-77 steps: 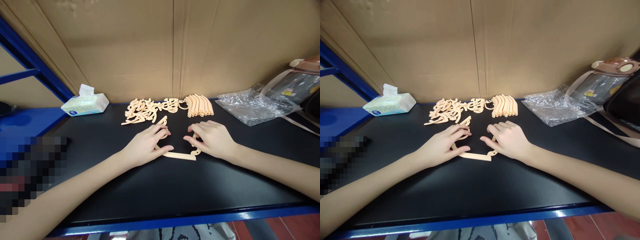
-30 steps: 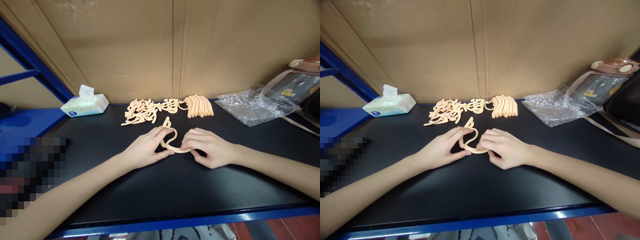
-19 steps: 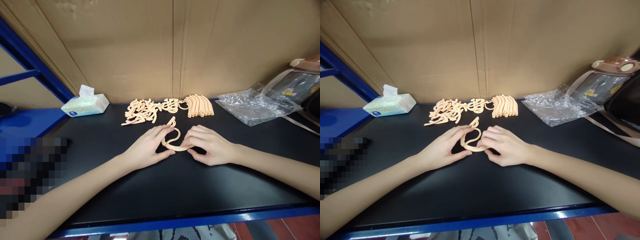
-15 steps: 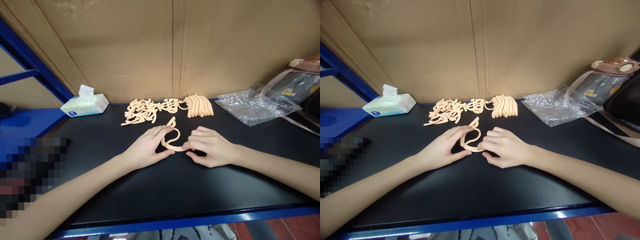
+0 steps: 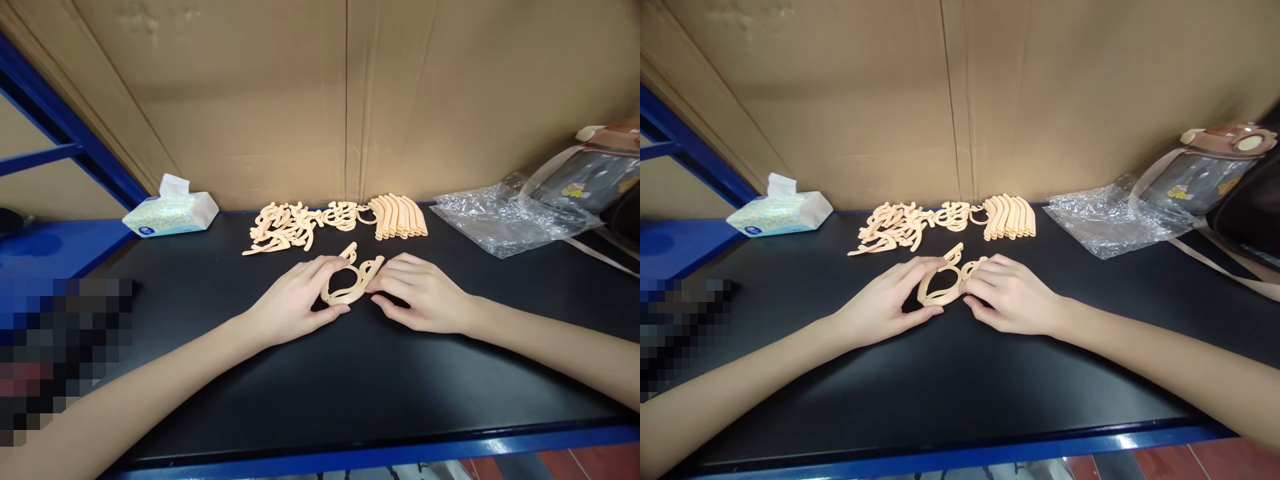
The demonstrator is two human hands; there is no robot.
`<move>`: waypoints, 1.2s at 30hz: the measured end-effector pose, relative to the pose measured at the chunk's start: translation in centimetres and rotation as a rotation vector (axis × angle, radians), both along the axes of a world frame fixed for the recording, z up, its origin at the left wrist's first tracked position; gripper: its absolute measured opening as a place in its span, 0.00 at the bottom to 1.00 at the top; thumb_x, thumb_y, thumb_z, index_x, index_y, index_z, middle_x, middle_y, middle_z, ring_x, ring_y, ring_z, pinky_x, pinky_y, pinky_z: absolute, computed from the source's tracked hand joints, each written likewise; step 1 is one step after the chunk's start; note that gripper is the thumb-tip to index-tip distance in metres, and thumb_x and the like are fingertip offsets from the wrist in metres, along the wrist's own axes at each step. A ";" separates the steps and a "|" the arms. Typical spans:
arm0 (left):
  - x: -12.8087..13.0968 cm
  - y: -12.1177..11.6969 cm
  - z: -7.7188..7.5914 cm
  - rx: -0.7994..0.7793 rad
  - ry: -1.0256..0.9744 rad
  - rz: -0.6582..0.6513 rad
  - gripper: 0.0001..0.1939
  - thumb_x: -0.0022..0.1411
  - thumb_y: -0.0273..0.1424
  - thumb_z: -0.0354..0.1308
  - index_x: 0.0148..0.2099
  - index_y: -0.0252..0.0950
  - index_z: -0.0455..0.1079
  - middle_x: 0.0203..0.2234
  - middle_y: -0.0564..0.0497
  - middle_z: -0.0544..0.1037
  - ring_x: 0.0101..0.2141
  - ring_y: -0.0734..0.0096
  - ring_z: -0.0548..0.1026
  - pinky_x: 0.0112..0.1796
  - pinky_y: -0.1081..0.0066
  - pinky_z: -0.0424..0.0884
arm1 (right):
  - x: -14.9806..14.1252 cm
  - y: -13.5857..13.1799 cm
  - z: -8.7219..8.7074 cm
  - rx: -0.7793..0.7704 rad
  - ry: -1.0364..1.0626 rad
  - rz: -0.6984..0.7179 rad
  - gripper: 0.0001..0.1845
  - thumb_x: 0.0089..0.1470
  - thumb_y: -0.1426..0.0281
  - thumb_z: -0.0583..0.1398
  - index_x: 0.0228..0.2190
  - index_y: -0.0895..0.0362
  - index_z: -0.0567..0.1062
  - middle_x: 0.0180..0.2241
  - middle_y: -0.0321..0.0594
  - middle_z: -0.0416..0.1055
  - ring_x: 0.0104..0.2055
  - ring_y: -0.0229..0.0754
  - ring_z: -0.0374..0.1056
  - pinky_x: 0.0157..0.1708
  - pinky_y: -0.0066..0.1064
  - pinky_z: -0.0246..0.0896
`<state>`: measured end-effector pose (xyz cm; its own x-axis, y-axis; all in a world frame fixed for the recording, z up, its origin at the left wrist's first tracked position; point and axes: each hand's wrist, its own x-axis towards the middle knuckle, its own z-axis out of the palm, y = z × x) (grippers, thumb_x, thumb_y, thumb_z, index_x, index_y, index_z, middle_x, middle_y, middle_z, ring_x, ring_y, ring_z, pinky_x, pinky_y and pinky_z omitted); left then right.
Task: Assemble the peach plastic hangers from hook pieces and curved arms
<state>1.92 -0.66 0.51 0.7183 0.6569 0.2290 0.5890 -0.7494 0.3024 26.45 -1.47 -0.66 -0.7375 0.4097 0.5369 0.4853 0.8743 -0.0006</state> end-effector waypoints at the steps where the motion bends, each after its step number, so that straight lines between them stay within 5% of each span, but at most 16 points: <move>1: 0.0 0.0 0.0 0.003 -0.006 -0.003 0.27 0.63 0.40 0.55 0.61 0.40 0.53 0.58 0.46 0.63 0.54 0.59 0.67 0.53 0.59 0.65 | 0.0 0.0 0.0 -0.004 -0.001 -0.002 0.07 0.59 0.72 0.53 0.34 0.58 0.72 0.31 0.41 0.73 0.35 0.40 0.67 0.37 0.33 0.59; 10: -0.2 0.0 0.1 0.024 -0.024 -0.027 0.26 0.65 0.42 0.53 0.61 0.41 0.53 0.57 0.45 0.65 0.53 0.59 0.68 0.52 0.60 0.66 | -0.1 0.0 0.1 -0.010 0.019 -0.024 0.07 0.58 0.72 0.54 0.34 0.57 0.72 0.31 0.40 0.73 0.34 0.40 0.67 0.39 0.34 0.60; 16: -0.4 -0.1 0.4 0.063 0.001 -0.016 0.19 0.66 0.25 0.42 0.59 0.38 0.55 0.55 0.47 0.68 0.45 0.66 0.73 0.46 0.66 0.69 | -0.1 0.1 0.2 -0.021 0.006 -0.073 0.06 0.59 0.72 0.54 0.34 0.58 0.71 0.31 0.41 0.73 0.34 0.40 0.67 0.40 0.34 0.59; 21: -0.5 -0.1 0.4 0.110 -0.041 -0.024 0.19 0.66 0.25 0.41 0.58 0.37 0.57 0.53 0.48 0.70 0.44 0.68 0.74 0.45 0.68 0.70 | -0.1 0.1 0.2 -0.044 0.010 -0.130 0.06 0.59 0.72 0.54 0.35 0.57 0.71 0.31 0.39 0.73 0.35 0.40 0.67 0.41 0.35 0.58; 30: -0.6 -0.1 0.2 0.237 -0.093 -0.099 0.15 0.64 0.22 0.42 0.46 0.37 0.68 0.35 0.51 0.78 0.33 0.73 0.75 0.38 0.72 0.71 | 0.0 0.4 0.1 -0.057 0.018 -0.218 0.07 0.60 0.71 0.53 0.34 0.57 0.71 0.31 0.38 0.74 0.36 0.41 0.68 0.43 0.35 0.56; 36: -0.6 -0.3 0.4 0.251 -0.105 -0.159 0.15 0.63 0.21 0.42 0.45 0.36 0.69 0.34 0.52 0.79 0.30 0.74 0.75 0.35 0.73 0.71 | 0.1 0.4 0.2 -0.063 0.021 -0.217 0.07 0.60 0.70 0.54 0.33 0.57 0.71 0.31 0.38 0.74 0.35 0.40 0.68 0.44 0.36 0.56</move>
<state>1.36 -0.97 0.93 0.7712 0.4517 0.4487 0.4337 -0.8886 0.1492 26.54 -1.10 -0.48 -0.6172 0.5911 0.5193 0.6617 0.7471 -0.0640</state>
